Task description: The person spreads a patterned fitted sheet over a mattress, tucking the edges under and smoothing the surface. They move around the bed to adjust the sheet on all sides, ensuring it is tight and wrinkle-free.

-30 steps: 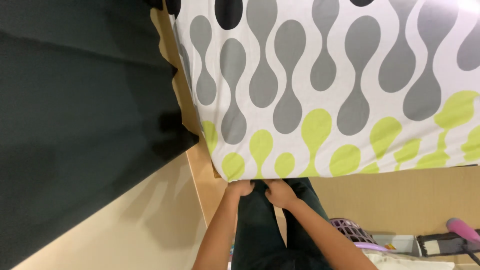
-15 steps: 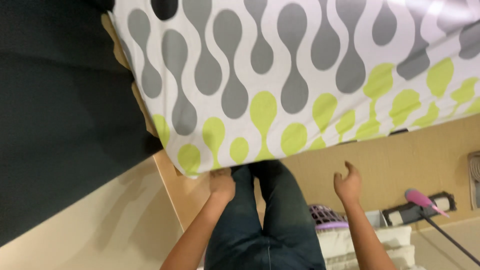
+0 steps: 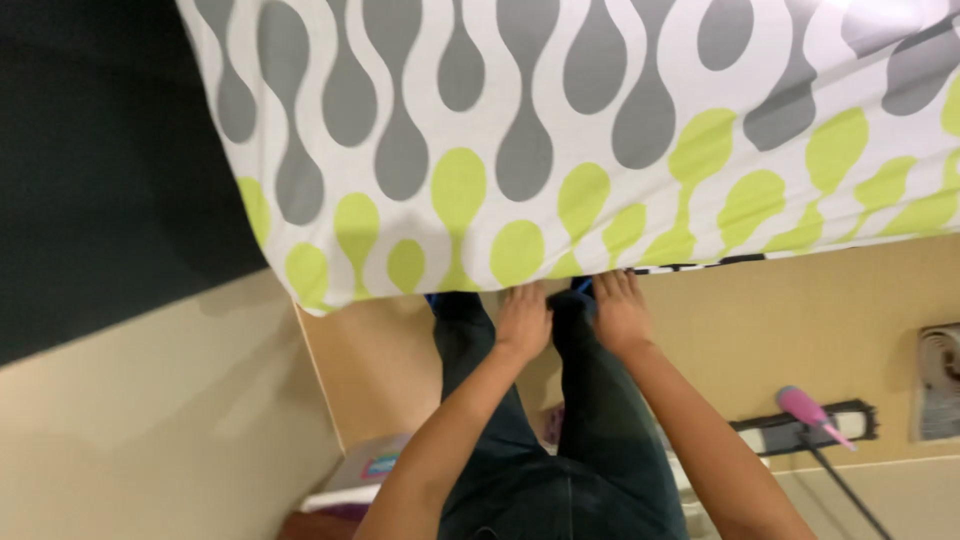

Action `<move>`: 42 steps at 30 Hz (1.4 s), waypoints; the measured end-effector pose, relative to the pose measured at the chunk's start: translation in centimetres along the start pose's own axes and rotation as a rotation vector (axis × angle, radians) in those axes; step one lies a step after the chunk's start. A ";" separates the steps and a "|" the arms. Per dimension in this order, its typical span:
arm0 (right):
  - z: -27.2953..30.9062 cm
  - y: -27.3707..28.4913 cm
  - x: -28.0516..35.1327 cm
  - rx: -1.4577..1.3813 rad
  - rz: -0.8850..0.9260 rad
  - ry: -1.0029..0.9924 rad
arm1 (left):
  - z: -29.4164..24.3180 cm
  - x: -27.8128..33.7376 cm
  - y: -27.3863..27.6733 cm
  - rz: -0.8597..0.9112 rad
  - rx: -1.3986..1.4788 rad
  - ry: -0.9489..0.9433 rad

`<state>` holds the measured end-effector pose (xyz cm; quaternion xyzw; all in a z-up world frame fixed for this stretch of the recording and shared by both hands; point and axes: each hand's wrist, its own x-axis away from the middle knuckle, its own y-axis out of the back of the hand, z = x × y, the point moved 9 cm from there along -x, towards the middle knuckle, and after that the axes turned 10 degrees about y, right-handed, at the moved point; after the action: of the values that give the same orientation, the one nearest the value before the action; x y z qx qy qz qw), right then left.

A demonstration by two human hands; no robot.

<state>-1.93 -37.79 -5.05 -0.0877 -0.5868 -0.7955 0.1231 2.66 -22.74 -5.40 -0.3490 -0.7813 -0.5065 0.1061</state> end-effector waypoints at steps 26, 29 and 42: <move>-2.4 0.3 -1.5 -0.253 0.377 0.049 | 2.2 -4.2 -4.7 0.144 -0.077 0.292; -1.0 7.1 1.5 -0.302 0.032 0.175 | -1.6 -1.4 -0.2 0.030 -0.064 0.286; -7.5 1.5 0.9 0.084 0.173 0.082 | -6.0 -2.4 -2.6 0.019 -0.192 -0.052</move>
<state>-2.34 -45.47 -5.69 -0.1000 -0.6041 -0.7597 0.2188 1.62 -29.61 -5.80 -0.3779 -0.7282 -0.5689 0.0565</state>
